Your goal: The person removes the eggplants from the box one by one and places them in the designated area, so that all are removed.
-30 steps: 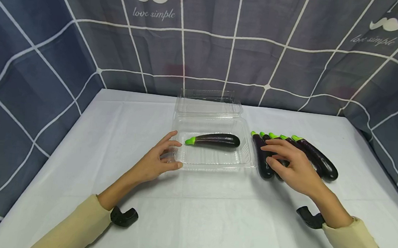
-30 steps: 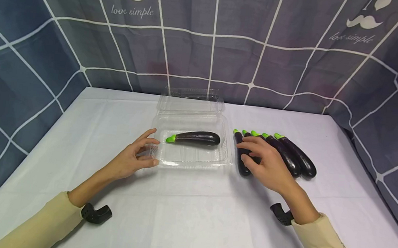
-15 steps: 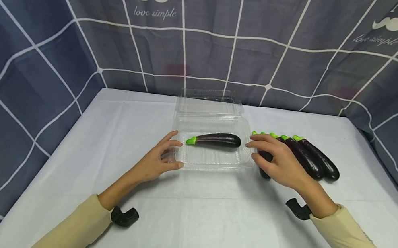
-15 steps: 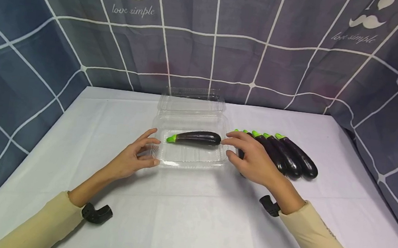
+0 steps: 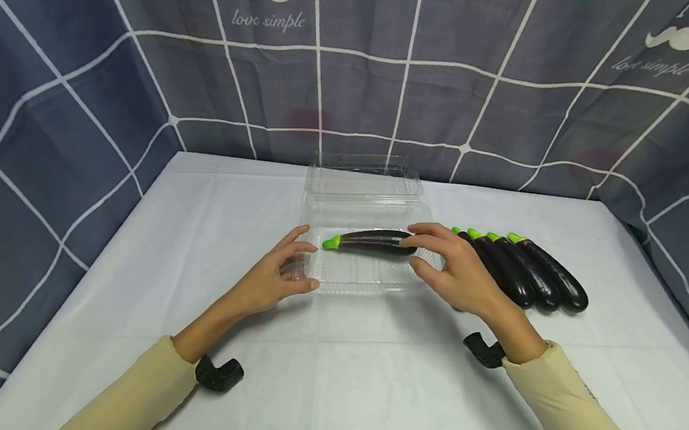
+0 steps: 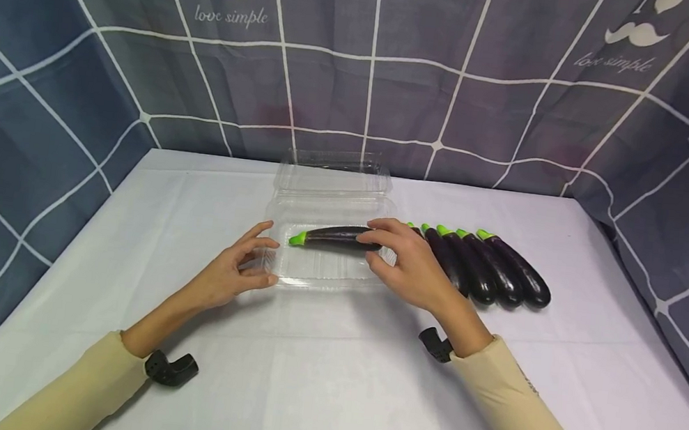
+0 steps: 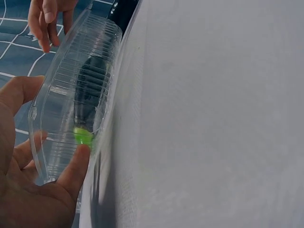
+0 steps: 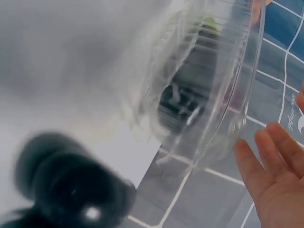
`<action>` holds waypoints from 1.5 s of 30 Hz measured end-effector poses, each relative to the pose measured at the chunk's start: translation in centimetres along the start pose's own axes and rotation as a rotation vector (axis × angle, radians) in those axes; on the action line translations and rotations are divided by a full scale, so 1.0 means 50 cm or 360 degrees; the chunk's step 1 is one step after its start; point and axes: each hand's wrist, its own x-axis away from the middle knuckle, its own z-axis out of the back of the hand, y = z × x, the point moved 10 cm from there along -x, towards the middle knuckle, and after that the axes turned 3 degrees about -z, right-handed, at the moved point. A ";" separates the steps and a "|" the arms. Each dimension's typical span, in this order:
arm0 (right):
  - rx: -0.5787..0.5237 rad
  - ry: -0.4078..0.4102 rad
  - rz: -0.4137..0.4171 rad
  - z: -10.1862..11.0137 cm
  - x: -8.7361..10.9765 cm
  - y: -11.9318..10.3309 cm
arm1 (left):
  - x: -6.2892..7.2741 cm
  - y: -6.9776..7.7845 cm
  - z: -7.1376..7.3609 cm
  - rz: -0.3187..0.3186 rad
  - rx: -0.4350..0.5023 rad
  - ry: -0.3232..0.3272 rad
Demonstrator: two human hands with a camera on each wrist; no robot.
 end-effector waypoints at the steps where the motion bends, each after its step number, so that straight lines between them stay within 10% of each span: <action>1: -0.0003 -0.0009 -0.0001 -0.006 -0.006 -0.001 | 0.000 0.000 0.001 0.0003 -0.0003 0.0004; 23: -0.0096 -0.0264 -0.0283 -0.124 -0.061 0.074 | -0.009 0.002 -0.011 0.0000 0.0036 -0.0026; 45: 0.0150 -0.0410 -0.0247 -0.164 -0.072 0.076 | -0.007 0.002 0.000 0.0003 0.0038 0.0007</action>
